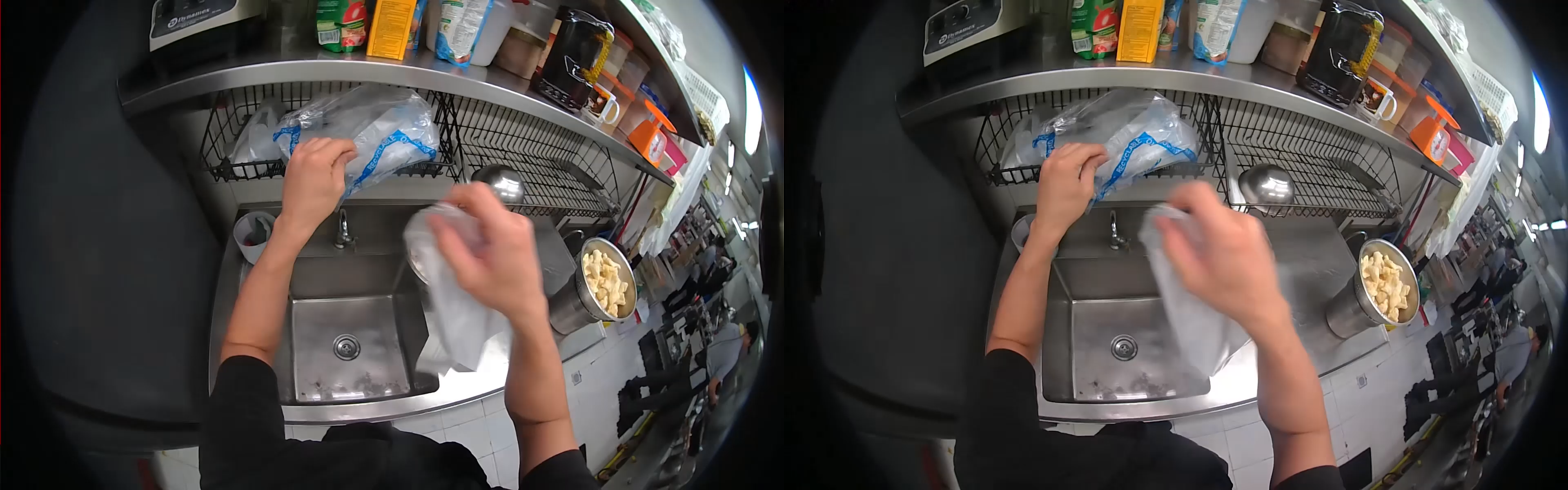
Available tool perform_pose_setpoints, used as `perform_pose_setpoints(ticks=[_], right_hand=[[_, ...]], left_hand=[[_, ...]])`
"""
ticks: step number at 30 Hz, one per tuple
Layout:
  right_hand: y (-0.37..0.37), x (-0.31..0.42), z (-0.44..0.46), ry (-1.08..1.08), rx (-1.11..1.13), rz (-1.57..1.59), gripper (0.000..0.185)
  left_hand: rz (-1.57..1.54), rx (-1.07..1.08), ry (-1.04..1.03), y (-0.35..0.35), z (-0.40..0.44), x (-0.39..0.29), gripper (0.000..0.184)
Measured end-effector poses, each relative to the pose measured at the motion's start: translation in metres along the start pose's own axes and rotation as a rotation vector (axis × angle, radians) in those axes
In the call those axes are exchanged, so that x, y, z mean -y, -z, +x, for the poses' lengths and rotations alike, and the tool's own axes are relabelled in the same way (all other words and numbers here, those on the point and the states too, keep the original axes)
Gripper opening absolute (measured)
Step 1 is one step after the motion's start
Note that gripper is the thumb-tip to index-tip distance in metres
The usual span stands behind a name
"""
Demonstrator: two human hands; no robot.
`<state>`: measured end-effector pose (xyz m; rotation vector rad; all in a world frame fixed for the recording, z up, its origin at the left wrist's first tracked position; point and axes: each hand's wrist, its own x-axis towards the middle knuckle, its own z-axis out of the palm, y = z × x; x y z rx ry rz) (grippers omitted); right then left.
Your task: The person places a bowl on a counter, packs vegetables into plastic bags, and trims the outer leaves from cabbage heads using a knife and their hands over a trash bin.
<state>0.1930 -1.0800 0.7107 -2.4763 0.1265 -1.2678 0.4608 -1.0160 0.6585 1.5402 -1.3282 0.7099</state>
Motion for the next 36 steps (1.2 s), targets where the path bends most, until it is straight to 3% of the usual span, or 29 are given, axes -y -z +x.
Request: perform_pose_setpoints(ticks=[3,6,9,10,11,14,15,16,17,19,22,23,25,29,31,32,33,34,36], right_hand=[[-0.032,0.016,0.032,-0.110,0.133,0.103,0.043],[-0.076,-0.027,0.059,-0.023,0.056,0.066,0.037],[-0.092,-0.066,0.075,0.131,0.032,0.076,0.028],[-0.080,-0.066,0.076,-0.123,0.028,0.324,0.021],[-0.065,-0.065,0.078,-0.377,0.026,0.569,0.016],[-0.012,-0.057,0.065,-0.263,-0.246,0.824,0.016],[0.004,-0.055,0.059,-0.202,-0.359,0.851,0.016],[0.022,-0.051,0.048,-0.086,-0.496,0.734,0.018],[0.045,-0.061,0.035,-0.101,-0.659,0.572,0.021],[0.100,-0.071,-0.008,-0.050,-0.828,-0.470,0.027],[0.197,-0.100,-0.090,-0.220,-0.966,-0.841,0.036],[0.222,-0.102,-0.116,-0.305,-1.013,-0.811,0.040],[0.241,-0.072,-0.137,-0.327,-1.266,0.237,0.040],[0.256,-0.051,-0.211,-0.457,-1.338,0.191,0.038],[0.261,-0.049,-0.261,-0.581,-1.267,0.144,0.037],[0.260,-0.045,-0.288,-0.616,-1.206,0.188,0.039],[0.254,-0.036,-0.309,-0.698,-1.184,0.112,0.038],[0.246,-0.035,-0.347,-0.735,-1.154,-0.153,0.037],[0.218,-0.002,-0.388,-0.938,-0.990,-0.389,0.024]], left_hand=[[-0.157,-0.168,-0.151,0.003,0.005,-0.019,0.011],[-0.135,-0.245,-0.333,0.009,0.009,-0.034,0.010],[-0.308,-0.326,-0.316,0.007,0.005,-0.034,0.011],[-0.418,-0.288,-0.149,0.004,-0.006,-0.030,0.031],[-0.418,-0.293,-0.152,0.006,-0.003,-0.026,0.031],[-0.043,-0.077,-0.030,0.003,-0.001,-0.008,0.065],[-0.040,-0.078,-0.017,-0.003,-0.008,0.000,0.065],[-0.010,-0.016,0.022,-0.009,-0.012,0.007,0.065],[0.019,0.040,0.059,-0.013,-0.012,0.013,0.065],[0.052,0.054,0.040,-0.018,-0.012,0.016,0.060],[0.106,0.109,-0.001,-0.029,-0.019,0.020,0.051],[0.158,0.162,-0.029,-0.033,-0.017,0.025,0.043],[0.200,0.222,-0.067,-0.043,-0.015,0.032,0.035],[0.205,0.294,-0.052,-0.064,-0.008,0.039,0.024],[0.325,0.285,-0.078,-0.062,-0.005,0.037,0.019],[0.216,0.359,-0.025,-0.055,0.000,0.039,0.020],[0.028,0.292,0.015,-0.054,-0.003,0.052,0.024],[-0.051,0.174,-0.050,-0.052,-0.008,0.061,0.028],[0.069,-0.127,-0.133,-0.029,-0.011,0.001,0.020]])
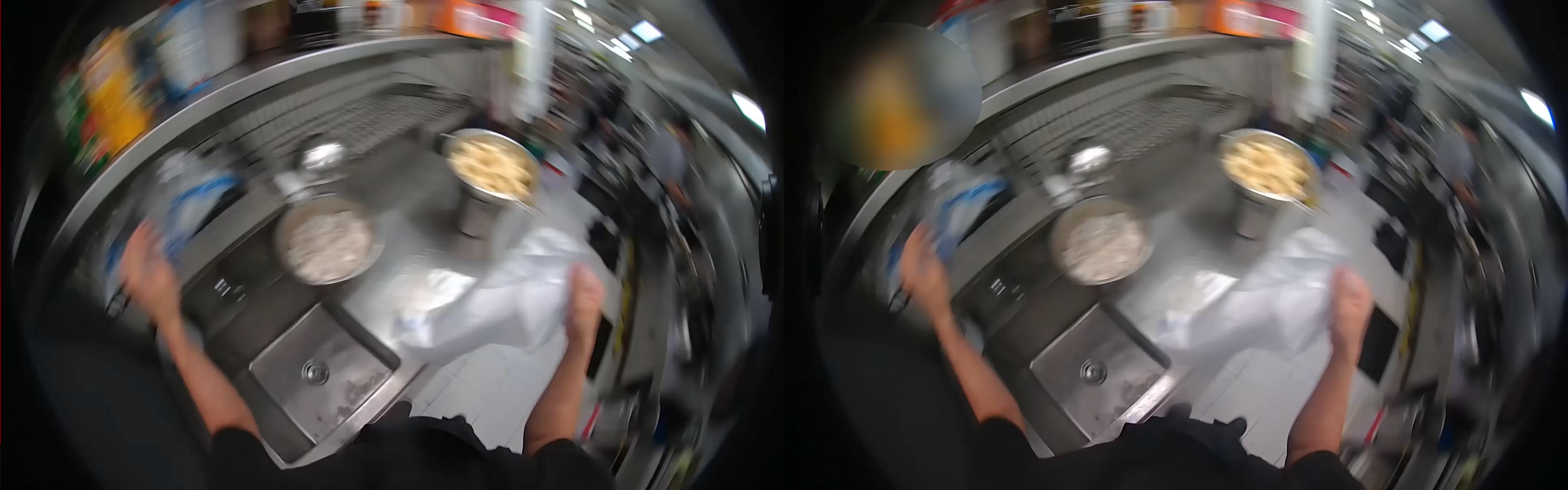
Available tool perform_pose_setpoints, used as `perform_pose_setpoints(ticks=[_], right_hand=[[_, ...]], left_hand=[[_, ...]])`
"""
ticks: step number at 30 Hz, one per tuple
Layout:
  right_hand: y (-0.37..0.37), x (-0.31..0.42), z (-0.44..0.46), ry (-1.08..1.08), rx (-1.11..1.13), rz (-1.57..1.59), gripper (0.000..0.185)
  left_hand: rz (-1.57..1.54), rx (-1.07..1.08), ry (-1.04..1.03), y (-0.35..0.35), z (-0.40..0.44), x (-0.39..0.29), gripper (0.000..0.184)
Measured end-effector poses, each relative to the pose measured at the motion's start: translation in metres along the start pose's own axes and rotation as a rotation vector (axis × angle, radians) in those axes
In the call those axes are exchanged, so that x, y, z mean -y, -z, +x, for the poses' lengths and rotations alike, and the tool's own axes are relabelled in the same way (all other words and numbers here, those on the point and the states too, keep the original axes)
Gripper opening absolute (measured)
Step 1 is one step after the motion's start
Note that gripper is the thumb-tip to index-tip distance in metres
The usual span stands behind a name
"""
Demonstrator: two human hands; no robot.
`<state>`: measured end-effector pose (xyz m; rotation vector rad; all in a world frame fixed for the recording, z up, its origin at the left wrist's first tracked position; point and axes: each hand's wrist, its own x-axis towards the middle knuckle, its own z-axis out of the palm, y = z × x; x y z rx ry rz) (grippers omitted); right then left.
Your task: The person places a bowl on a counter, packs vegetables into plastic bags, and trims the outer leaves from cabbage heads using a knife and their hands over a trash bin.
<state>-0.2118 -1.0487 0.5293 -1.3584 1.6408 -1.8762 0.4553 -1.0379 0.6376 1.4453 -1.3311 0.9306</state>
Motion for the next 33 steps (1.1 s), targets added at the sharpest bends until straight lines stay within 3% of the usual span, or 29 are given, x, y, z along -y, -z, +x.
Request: perform_pose_setpoints(ticks=[1,2,3,4,5,6,7,8,10,13,15,18,19,21,23,26,29,33], right_hand=[[0.018,-0.014,-0.021,-0.041,0.107,-0.048,0.017],[0.022,0.006,-0.044,-0.190,0.185,0.042,0.017],[0.034,0.010,-0.062,-0.235,0.294,-0.040,0.016],[0.041,-0.002,-0.082,-0.102,0.363,-0.061,0.016],[0.055,-0.008,-0.098,-0.179,0.464,-0.061,0.020],[0.065,-0.003,-0.115,-0.202,0.507,-0.031,0.022],[0.075,0.001,-0.130,-0.201,0.524,-0.020,0.022],[0.088,0.004,-0.143,-0.195,0.546,-0.008,0.023],[0.114,0.008,-0.169,-0.177,0.485,0.166,0.020],[0.169,0.010,-0.197,-0.250,0.305,0.005,0.019],[0.215,0.002,-0.221,-0.232,0.099,0.000,0.019],[0.298,-0.005,-0.255,-0.434,-0.306,-0.004,0.020],[0.328,-0.001,-0.265,-0.434,-0.333,-0.020,0.020],[0.382,0.008,-0.292,-0.500,-0.563,-0.083,0.018],[0.428,0.008,-0.320,-0.474,-0.690,-0.129,0.017],[0.479,0.022,-0.353,-0.473,-0.890,-0.172,0.016],[0.518,0.022,-0.384,-0.511,-1.008,-0.170,0.017],[0.564,0.020,-0.404,-0.553,-1.181,-0.160,0.019]], left_hand=[[-0.163,-0.251,0.212,-0.011,-0.020,-0.015,0.020],[-0.038,-0.460,0.202,-0.021,-0.033,-0.043,0.020],[-0.346,-0.531,0.246,-0.042,-0.055,-0.072,0.017],[-0.566,-0.364,0.148,-0.067,-0.093,-0.095,0.014],[-0.845,-0.031,0.183,-0.071,-0.110,-0.176,0.018],[-0.940,0.410,0.070,-0.077,-0.132,-0.229,0.034],[-1.129,0.845,0.087,-0.085,-0.165,-0.283,0.064],[-1.313,1.088,-0.031,-0.078,-0.197,-0.339,0.082],[-1.451,1.669,-0.478,-0.065,-0.263,-0.422,0.084],[-1.692,1.803,-0.756,-0.044,-0.336,-0.475,0.076],[-1.684,1.990,-0.455,-0.022,-0.355,-0.514,0.070],[-1.592,2.173,0.086,0.020,-0.387,-0.584,0.064],[-1.609,2.193,0.060,0.032,-0.394,-0.614,0.064],[-1.417,2.313,0.433,0.049,-0.406,-0.670,0.055],[-1.397,2.375,0.432,0.056,-0.440,-0.718,0.056],[-1.480,2.504,0.195,0.102,-0.476,-0.797,0.061],[-1.566,2.612,0.092,0.151,-0.531,-0.872,0.059],[-1.567,2.831,0.228,0.223,-0.585,-0.984,0.052]])
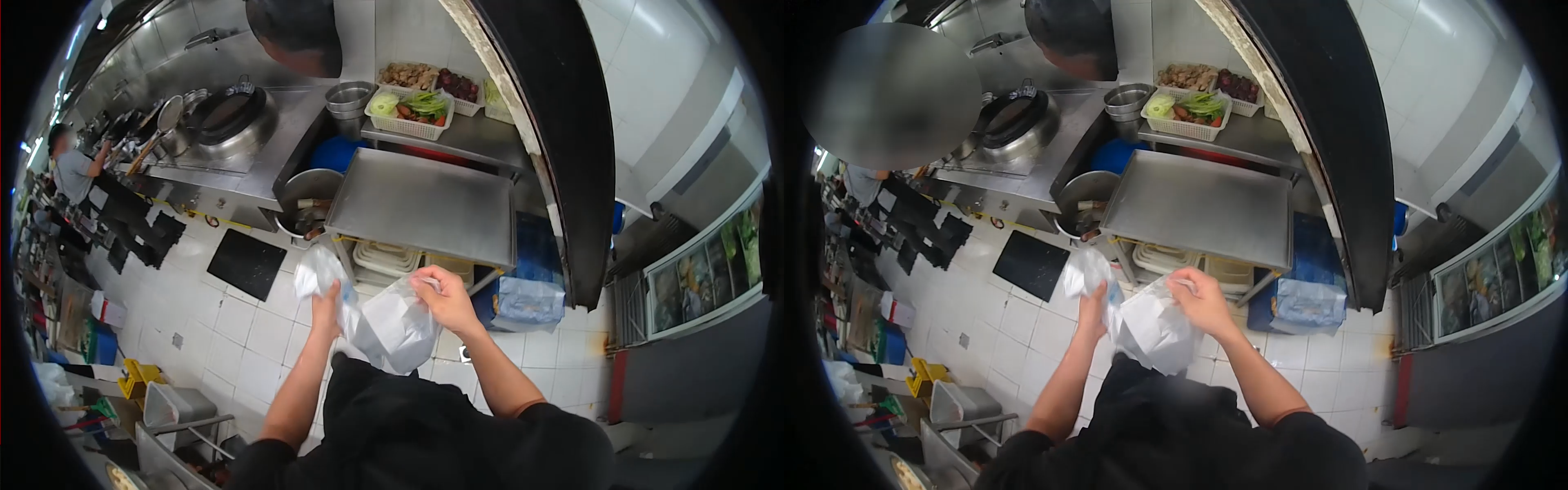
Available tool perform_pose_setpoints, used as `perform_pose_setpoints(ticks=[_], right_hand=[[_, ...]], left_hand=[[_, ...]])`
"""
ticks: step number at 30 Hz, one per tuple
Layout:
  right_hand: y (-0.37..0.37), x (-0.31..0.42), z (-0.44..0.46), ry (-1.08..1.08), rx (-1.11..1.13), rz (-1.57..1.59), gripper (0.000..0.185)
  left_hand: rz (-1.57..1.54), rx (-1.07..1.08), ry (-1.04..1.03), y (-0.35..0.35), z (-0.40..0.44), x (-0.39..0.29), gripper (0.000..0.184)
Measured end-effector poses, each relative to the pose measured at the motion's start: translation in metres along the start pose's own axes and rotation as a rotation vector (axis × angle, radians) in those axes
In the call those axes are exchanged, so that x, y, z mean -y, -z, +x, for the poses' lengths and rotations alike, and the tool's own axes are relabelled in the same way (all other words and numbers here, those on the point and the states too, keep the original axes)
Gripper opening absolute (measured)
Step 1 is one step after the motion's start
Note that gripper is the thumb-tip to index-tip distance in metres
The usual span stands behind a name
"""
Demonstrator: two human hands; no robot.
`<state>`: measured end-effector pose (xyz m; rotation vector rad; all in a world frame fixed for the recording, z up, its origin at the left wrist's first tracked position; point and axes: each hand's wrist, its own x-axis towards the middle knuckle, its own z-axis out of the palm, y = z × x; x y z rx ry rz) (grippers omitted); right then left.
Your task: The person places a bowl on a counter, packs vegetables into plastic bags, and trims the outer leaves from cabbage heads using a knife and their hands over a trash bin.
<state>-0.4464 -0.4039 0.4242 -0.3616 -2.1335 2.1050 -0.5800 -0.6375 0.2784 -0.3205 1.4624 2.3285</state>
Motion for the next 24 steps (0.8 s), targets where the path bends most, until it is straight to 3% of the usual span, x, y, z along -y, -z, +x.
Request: perform_pose_setpoints(ticks=[4,6,8,12,14,15,17,18,20,21,23,24], right_hand=[[0.016,0.005,0.054,0.025,-0.106,0.023,0.018],[0.018,0.011,0.086,0.026,-0.153,-0.004,0.017],[0.020,0.018,0.125,0.064,-0.185,-0.018,0.018],[0.022,0.023,0.210,0.059,-0.276,-0.073,0.016],[0.023,0.030,0.250,0.043,-0.335,-0.119,0.015],[0.023,0.036,0.267,0.042,-0.351,-0.187,0.014],[0.029,0.033,0.305,0.038,-0.385,-0.235,0.013],[0.032,0.029,0.321,0.049,-0.415,-0.260,0.013],[0.034,0.025,0.346,0.001,-0.440,-0.301,0.012],[0.036,0.023,0.360,0.000,-0.461,-0.340,0.012],[0.043,-0.007,0.391,0.005,-0.452,-0.274,0.014],[0.044,-0.021,0.404,0.010,-0.440,-0.208,0.016]], left_hand=[[-0.175,0.058,0.023,-0.062,0.146,-0.006,0.047],[-0.281,-0.044,0.130,-0.091,0.212,-0.009,0.048],[-0.285,-0.004,0.126,-0.120,0.257,-0.007,0.057],[-0.035,0.174,0.339,-0.130,0.344,0.037,0.077],[0.255,0.334,0.699,-0.133,0.362,0.044,0.084],[0.232,0.347,0.715,-0.144,0.370,0.042,0.084],[0.602,0.331,0.691,-0.154,0.363,0.010,0.094],[0.593,0.329,0.716,-0.153,0.373,0.019,0.094],[0.799,0.280,0.156,-0.139,0.379,0.042,0.098],[0.802,0.282,0.164,-0.132,0.379,0.045,0.098],[1.004,0.126,-0.073,-0.131,0.369,0.025,0.090],[1.001,0.128,-0.073,-0.133,0.368,0.014,0.090]])
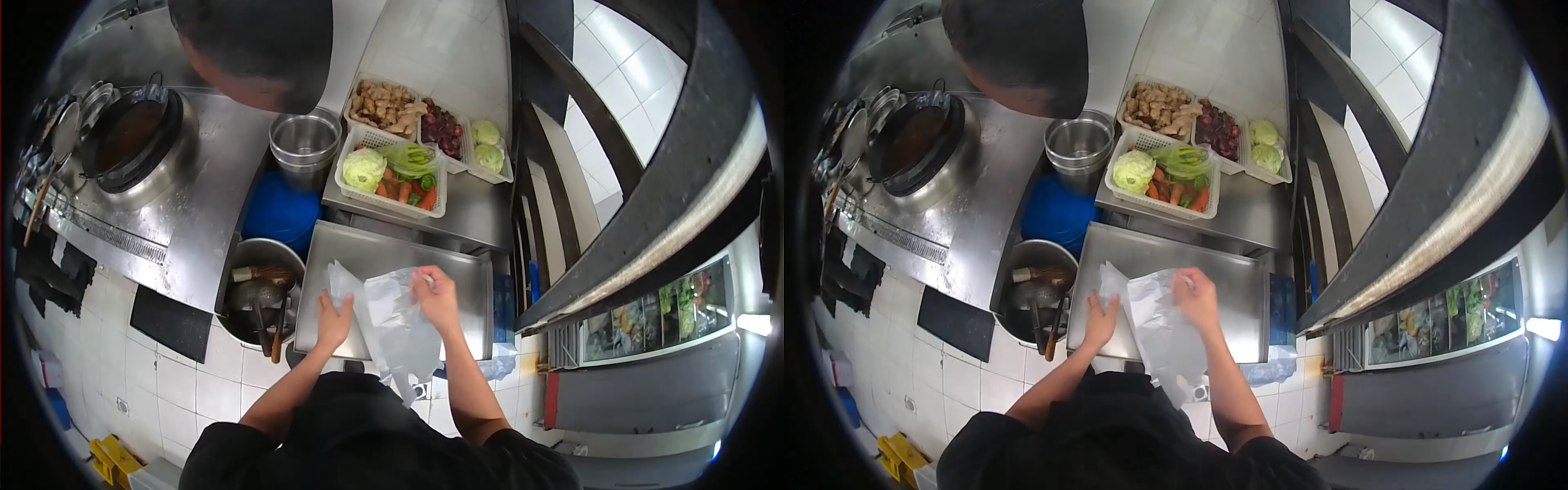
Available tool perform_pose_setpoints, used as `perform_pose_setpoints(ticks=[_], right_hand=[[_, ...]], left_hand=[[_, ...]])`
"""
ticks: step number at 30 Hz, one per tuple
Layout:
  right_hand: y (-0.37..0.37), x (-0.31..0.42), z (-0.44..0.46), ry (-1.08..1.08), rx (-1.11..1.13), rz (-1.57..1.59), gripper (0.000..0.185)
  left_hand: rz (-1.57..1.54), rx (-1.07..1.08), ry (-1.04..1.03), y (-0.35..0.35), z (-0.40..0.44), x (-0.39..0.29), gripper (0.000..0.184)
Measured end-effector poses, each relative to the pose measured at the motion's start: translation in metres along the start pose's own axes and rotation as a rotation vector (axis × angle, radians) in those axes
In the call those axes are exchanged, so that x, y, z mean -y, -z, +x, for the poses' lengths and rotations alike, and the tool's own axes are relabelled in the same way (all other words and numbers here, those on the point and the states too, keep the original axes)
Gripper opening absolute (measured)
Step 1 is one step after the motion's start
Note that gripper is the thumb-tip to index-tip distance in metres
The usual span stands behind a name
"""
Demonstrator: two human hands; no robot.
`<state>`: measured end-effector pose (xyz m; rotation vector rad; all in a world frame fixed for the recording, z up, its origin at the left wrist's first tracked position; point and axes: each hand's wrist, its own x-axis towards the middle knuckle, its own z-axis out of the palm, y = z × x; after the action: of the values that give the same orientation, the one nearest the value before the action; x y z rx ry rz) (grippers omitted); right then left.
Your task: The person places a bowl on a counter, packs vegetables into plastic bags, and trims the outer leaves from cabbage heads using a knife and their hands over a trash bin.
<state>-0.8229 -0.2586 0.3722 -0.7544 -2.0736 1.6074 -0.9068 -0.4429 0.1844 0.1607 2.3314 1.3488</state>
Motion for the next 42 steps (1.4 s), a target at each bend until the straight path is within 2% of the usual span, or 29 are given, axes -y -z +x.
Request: perform_pose_setpoints(ticks=[5,6,7,8,9,10,11,12,13,14,16,17,18,19,21,22,24,25,27,31,33,34,36,37,39,40,42], right_hand=[[-0.049,-0.009,0.045,-0.049,0.136,-0.026,0.017],[-0.058,-0.006,0.054,-0.081,0.179,-0.005,0.017],[-0.062,-0.011,0.064,-0.075,0.182,-0.001,0.017],[-0.066,-0.017,0.075,-0.025,0.238,-0.005,0.027],[-0.068,-0.022,0.084,0.026,0.289,-0.007,0.038],[-0.070,-0.019,0.088,0.034,0.280,0.003,0.038],[-0.071,-0.016,0.090,0.077,0.276,-0.076,0.053],[-0.066,-0.013,0.092,0.119,0.268,-0.160,0.070],[-0.059,-0.009,0.092,0.120,0.249,-0.159,0.070],[-0.052,-0.005,0.088,0.235,0.368,-0.181,0.078],[-0.036,0.000,0.081,0.462,0.601,-0.237,0.095],[-0.030,-0.004,0.070,0.370,0.710,-0.263,0.094],[-0.027,-0.009,0.055,0.416,0.765,-0.333,0.094],[-0.022,-0.014,0.039,0.445,0.782,-0.414,0.094],[-0.020,-0.009,-0.001,0.366,0.636,-0.601,0.091],[-0.021,-0.011,-0.016,0.330,0.530,-0.610,0.091],[-0.031,-0.015,-0.030,0.191,0.373,-0.574,0.076],[-0.041,-0.026,-0.028,0.182,0.317,-0.565,0.076],[-0.049,-0.057,-0.013,0.025,0.149,-0.387,0.063],[-0.029,-0.074,0.009,0.132,0.089,-0.344,0.060],[-0.009,-0.067,0.007,0.191,0.230,-0.324,0.066],[-0.006,-0.059,-0.002,0.191,0.218,-0.329,0.066],[-0.006,-0.031,-0.027,0.269,0.093,-0.615,0.076],[-0.006,-0.029,-0.034,0.269,0.089,-0.618,0.076],[-0.010,-0.028,-0.044,0.356,0.047,-0.758,0.084],[-0.015,-0.026,-0.046,0.357,0.045,-0.760,0.084],[-0.021,-0.024,-0.048,0.375,-0.090,-0.752,0.077]], left_hand=[[-0.606,0.597,-0.100,0.046,-0.009,-0.030,0.063],[-0.603,0.587,-0.109,0.050,-0.007,-0.037,0.063],[-0.434,0.613,-0.131,0.051,-0.008,-0.042,0.058],[-0.262,0.639,-0.154,0.052,-0.009,-0.049,0.053],[-0.253,0.636,-0.162,0.052,-0.011,-0.056,0.053],[-0.685,0.463,0.088,0.052,-0.014,-0.063,0.050],[-1.103,0.266,0.342,0.053,-0.015,-0.071,0.047],[-1.092,0.279,0.332,0.058,-0.010,-0.077,0.047],[-1.202,0.241,0.286,0.068,-0.004,-0.078,0.045],[-1.313,0.200,0.245,0.076,0.001,-0.076,0.044],[-1.441,0.240,0.344,0.089,0.013,-0.071,0.046],[-1.558,0.260,0.325,0.090,0.020,-0.070,0.043],[-1.569,0.207,0.367,0.090,0.021,-0.070,0.040],[-1.557,0.244,0.386,0.090,0.025,-0.072,0.041],[-1.434,0.342,0.405,0.094,0.026,-0.102,0.047],[-1.504,0.375,0.423,0.088,0.028,-0.107,0.047],[-1.529,0.470,0.388,0.072,0.031,-0.107,0.047],[-1.490,0.521,0.385,0.067,0.031,-0.110,0.047],[-1.429,0.631,0.400,0.060,0.025,-0.117,0.048],[-1.449,0.698,0.414,0.060,0.019,-0.134,0.054],[-1.400,0.673,0.384,0.073,0.004,-0.162,0.056],[-1.397,0.686,0.383,0.075,0.004,-0.166,0.056],[-1.393,0.717,0.410,0.079,0.005,-0.167,0.058],[-1.394,0.723,0.410,0.080,0.009,-0.163,0.058],[-1.620,1.121,0.404,0.080,0.018,-0.154,0.060],[-1.620,1.124,0.402,0.083,0.014,-0.160,0.060],[-1.786,1.045,0.555,0.086,0.005,-0.174,0.061]])
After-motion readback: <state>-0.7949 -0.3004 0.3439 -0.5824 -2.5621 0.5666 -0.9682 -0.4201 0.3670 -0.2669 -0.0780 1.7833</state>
